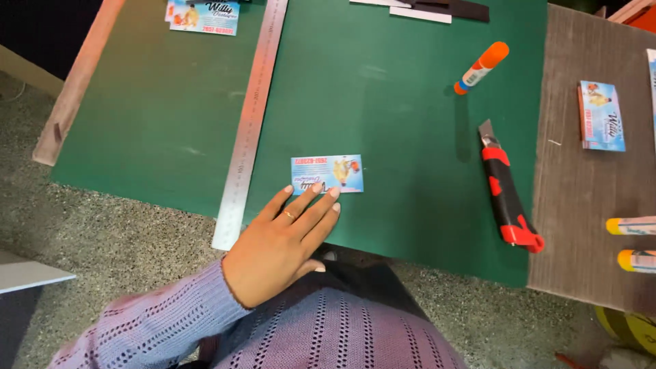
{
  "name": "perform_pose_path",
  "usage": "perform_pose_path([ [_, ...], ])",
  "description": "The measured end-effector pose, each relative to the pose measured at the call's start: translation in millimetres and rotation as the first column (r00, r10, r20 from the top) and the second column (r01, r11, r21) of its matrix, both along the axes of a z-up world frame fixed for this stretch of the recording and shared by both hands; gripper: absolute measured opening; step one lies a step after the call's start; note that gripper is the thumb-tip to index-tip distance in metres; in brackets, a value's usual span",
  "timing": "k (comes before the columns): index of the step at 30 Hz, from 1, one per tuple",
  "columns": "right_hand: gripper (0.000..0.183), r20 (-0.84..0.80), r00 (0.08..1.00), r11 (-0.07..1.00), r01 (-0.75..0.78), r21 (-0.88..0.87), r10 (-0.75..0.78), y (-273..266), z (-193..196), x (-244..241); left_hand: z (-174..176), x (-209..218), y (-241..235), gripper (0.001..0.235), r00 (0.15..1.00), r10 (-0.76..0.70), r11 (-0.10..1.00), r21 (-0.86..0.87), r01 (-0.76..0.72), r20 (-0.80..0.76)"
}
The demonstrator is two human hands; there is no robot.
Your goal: Cutting magnetic strips and attaching them to the back of business cards using a utility knife and ruler
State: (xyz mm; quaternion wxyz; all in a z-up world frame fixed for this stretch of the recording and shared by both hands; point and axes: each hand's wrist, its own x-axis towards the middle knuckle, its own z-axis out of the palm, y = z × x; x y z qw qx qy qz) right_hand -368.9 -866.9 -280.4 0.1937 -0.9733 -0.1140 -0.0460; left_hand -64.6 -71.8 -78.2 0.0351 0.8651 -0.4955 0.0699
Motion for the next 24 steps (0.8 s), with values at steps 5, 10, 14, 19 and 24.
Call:
perform_pose_path([
  [5, 0.107, 0.021, 0.997, 0.997, -0.069, -0.038, 0.070, 295, 117, 161, 33, -10, 23, 0.109, 0.993, 0.029, 1.000, -0.001, -0.029, 0.111],
  [10, 0.076, 0.095, 0.971, 0.971, -0.209, -0.117, 0.220, 552, 215, 278, 46, -3, 81, 0.111, 0.996, -0.027, 0.998, 0.066, 0.021, 0.090],
  [14, 0.078, 0.089, 0.971, 0.959, -0.201, -0.202, 0.222, 564, 208, 277, 22, 22, 110, 0.113, 0.990, -0.006, 0.996, 0.091, -0.007, 0.143],
  [19, 0.036, 0.298, 0.919, 0.953, -0.193, -0.235, 0.259, 584, 213, 236, -1, 53, 120, 0.037, 0.961, -0.215, 0.968, -0.093, 0.234, 0.174],
  [24, 0.015, 0.571, 0.819, 0.997, -0.071, -0.003, 0.061, 601, 208, 220, 17, 66, 124, 0.023, 0.912, -0.296, 0.878, -0.297, 0.377, 0.284],
])
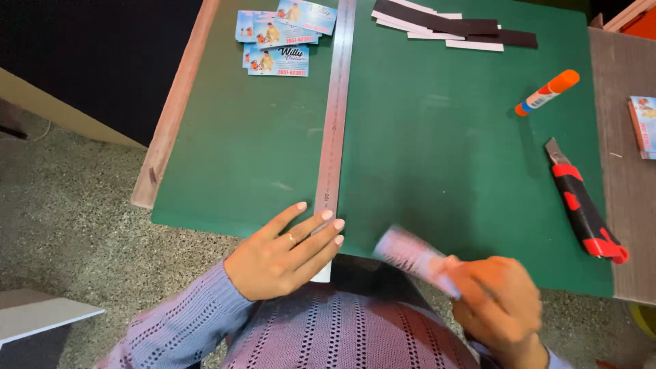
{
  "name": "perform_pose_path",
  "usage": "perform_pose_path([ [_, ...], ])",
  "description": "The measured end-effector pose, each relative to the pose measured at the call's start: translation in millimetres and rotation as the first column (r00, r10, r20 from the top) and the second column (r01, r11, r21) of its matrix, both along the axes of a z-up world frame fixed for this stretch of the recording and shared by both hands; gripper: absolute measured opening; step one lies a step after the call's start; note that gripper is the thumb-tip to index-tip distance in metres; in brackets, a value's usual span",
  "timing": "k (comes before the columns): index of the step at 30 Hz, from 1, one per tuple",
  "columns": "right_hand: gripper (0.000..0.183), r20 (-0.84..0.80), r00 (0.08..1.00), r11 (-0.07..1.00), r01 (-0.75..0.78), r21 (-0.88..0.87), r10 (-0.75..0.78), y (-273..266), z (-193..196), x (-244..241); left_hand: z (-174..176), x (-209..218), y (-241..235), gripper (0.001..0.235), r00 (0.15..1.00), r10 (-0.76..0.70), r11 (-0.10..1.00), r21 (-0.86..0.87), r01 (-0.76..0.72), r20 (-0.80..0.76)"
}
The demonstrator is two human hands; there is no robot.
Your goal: Cutting magnetic strips and attaching them to the back of business cards using a utility knife and ruler
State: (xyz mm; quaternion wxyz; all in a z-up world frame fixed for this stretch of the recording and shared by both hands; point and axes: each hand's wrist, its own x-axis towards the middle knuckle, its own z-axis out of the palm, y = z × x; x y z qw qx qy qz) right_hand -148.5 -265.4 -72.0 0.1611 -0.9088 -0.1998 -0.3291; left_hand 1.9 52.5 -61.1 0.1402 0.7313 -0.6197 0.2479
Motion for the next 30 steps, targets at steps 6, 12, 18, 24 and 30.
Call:
perform_pose_path([
  [6, 0.025, 0.046, 0.978, 0.973, 0.208, -0.099, -0.204, 62, 3, 96, 34, 13, 4, 0.009, 0.989, 0.034, 0.952, -0.306, 0.010, 0.141],
  [12, 0.043, -0.146, 0.979, 0.987, 0.132, -0.088, -0.144, 89, 7, 91, 24, 16, 1, 0.016, 0.996, 0.002, 0.941, -0.339, 0.028, 0.088],
  [18, 0.012, 0.178, 0.978, 0.987, -0.085, -0.134, 0.108, 91, 31, 83, 1, 25, -14, 0.055, 0.999, -0.026, 0.926, -0.378, 0.013, -0.031],
  [24, 0.016, 0.164, 0.985, 0.998, 0.043, 0.047, -0.051, 45, 12, 72, -5, 89, -43, 0.047, 0.931, 0.091, 0.996, 0.023, -0.089, -0.353],
  [30, 0.026, 0.133, 0.991, 0.994, -0.026, 0.104, 0.012, 41, -2, 63, -38, 99, -73, 0.054, 0.922, 0.260, 0.952, 0.238, -0.194, -0.287],
])
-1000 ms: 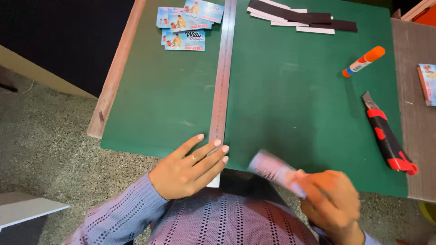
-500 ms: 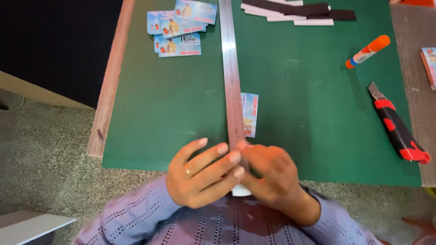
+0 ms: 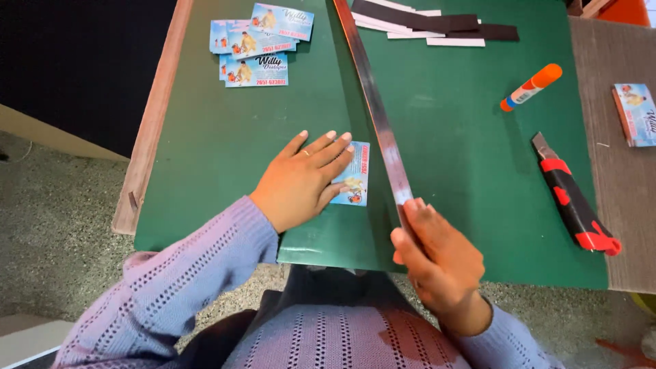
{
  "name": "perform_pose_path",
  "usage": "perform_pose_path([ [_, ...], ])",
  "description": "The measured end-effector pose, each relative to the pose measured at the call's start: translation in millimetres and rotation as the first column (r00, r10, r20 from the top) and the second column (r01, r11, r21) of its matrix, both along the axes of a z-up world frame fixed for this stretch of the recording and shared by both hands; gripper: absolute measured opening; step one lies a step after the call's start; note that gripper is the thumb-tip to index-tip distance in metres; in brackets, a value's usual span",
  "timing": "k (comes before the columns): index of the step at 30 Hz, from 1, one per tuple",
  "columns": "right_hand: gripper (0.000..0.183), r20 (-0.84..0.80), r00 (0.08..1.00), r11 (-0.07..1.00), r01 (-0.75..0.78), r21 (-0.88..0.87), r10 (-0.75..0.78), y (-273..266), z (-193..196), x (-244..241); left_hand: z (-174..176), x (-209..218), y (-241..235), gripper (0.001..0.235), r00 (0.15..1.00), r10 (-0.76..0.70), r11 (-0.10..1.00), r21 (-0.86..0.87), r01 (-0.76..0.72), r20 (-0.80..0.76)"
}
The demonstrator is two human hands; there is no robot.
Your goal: Cutting magnetic strips and attaching them to the back of business cards using a utility knife and ruler
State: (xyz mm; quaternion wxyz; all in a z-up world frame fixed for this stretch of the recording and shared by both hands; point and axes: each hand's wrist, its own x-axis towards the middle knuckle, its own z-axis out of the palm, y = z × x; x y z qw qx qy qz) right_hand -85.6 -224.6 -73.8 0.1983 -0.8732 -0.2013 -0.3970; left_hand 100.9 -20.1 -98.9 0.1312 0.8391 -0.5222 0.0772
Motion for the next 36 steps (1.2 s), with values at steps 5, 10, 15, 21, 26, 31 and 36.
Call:
perform_pose_path([
  [5, 0.024, -0.057, 0.998, 0.998, -0.032, -0.057, 0.029, 7, 4, -7, 1, -10, -9, 0.058, 0.985, 0.163, 0.986, -0.020, -0.163, 0.052],
  [10, 0.031, -0.187, 0.982, 0.940, -0.090, -0.330, 0.028, 13, 7, -3, 23, -9, -2, 0.041, 0.964, 0.261, 0.944, -0.195, -0.267, -0.055],
  [15, 0.043, -0.214, 0.976, 0.913, -0.113, -0.392, 0.029, 11, 4, -2, 26, -11, -6, 0.029, 0.964, 0.264, 0.929, -0.276, -0.247, 0.026],
  [21, 0.060, -0.245, 0.968, 0.925, -0.139, -0.353, 0.052, 11, 2, -1, 13, -8, -16, 0.029, 0.990, 0.139, 0.972, -0.196, -0.132, 0.020],
  [26, 0.057, -0.225, 0.973, 0.935, -0.122, -0.334, 0.047, 12, 2, 0, 14, -7, -18, 0.022, 0.993, 0.108, 0.973, -0.210, -0.096, 0.044],
  [31, 0.062, -0.257, 0.965, 0.927, -0.141, -0.348, 0.050, 9, -2, -1, 13, -7, -21, 0.028, 0.983, 0.091, 0.985, -0.158, -0.066, 0.160],
  [36, 0.059, -0.227, 0.973, 0.931, -0.128, -0.343, 0.050, 9, -2, -1, 16, -7, -21, 0.024, 0.980, 0.092, 0.987, -0.145, -0.066, 0.178],
])
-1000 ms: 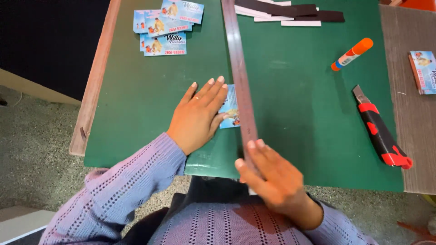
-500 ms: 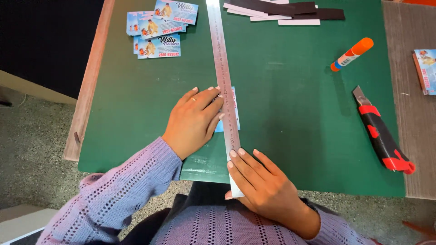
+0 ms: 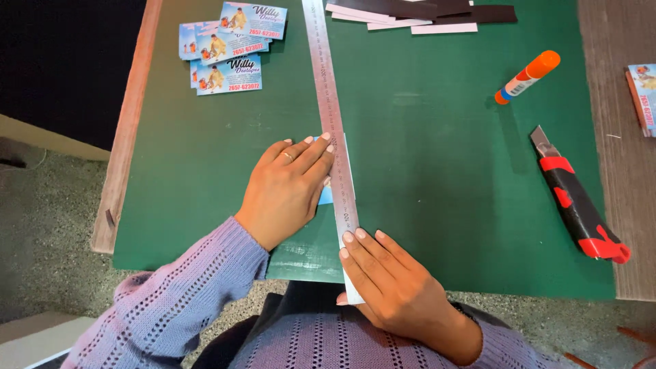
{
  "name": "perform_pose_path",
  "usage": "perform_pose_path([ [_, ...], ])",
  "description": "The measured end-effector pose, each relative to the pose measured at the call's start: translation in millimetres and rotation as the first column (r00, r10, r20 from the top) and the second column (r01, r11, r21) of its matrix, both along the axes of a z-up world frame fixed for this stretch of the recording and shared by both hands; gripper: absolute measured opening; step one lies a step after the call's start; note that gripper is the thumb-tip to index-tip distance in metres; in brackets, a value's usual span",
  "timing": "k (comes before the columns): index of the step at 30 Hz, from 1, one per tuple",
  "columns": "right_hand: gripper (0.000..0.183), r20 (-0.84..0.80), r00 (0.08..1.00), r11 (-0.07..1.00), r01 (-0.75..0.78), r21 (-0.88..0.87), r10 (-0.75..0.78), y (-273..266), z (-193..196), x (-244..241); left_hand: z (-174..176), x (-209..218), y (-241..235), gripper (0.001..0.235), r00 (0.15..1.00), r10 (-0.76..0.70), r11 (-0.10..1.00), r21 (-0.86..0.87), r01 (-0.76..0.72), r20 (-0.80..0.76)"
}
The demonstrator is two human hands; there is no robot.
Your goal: Cutting magnetic strips and attaching them to the back of business cards using a utility knife and ruler
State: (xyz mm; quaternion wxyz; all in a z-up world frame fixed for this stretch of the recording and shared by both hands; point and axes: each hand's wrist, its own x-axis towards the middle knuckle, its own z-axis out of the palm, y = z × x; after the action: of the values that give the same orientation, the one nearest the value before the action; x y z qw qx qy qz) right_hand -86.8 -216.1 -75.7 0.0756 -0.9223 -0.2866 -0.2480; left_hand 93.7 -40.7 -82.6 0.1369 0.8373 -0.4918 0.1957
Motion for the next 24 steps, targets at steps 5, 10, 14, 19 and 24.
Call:
perform_pose_path([
  [5, 0.059, -0.022, 1.000, 1.000, 0.001, 0.011, 0.000, -1.2, -2.4, -1.2, 1.4, 1.0, 0.6, 0.024, 1.000, 0.006, 1.000, 0.009, -0.006, 0.005],
  [10, 0.060, 0.000, 1.000, 1.000, 0.008, 0.017, -0.008, -0.8, -3.7, -0.1, 5.1, 1.3, -0.3, 0.023, 1.000, 0.009, 1.000, 0.021, -0.009, 0.015],
  [14, 0.060, -0.012, 1.000, 1.000, 0.001, 0.012, -0.001, -1.7, -2.2, 0.2, 4.6, 1.6, 0.3, 0.025, 1.000, 0.016, 0.999, 0.043, -0.017, 0.022],
  [19, 0.064, -0.024, 1.000, 1.000, 0.001, -0.018, -0.001, -2.5, -3.4, -0.6, 4.0, 2.0, 0.3, 0.025, 0.999, 0.021, 0.997, 0.068, -0.023, 0.032],
  [24, 0.064, 0.000, 1.000, 1.000, 0.014, -0.011, -0.014, -1.6, -1.7, 0.4, 4.7, 2.0, -0.4, 0.024, 0.999, 0.014, 0.997, 0.074, -0.016, 0.032],
])
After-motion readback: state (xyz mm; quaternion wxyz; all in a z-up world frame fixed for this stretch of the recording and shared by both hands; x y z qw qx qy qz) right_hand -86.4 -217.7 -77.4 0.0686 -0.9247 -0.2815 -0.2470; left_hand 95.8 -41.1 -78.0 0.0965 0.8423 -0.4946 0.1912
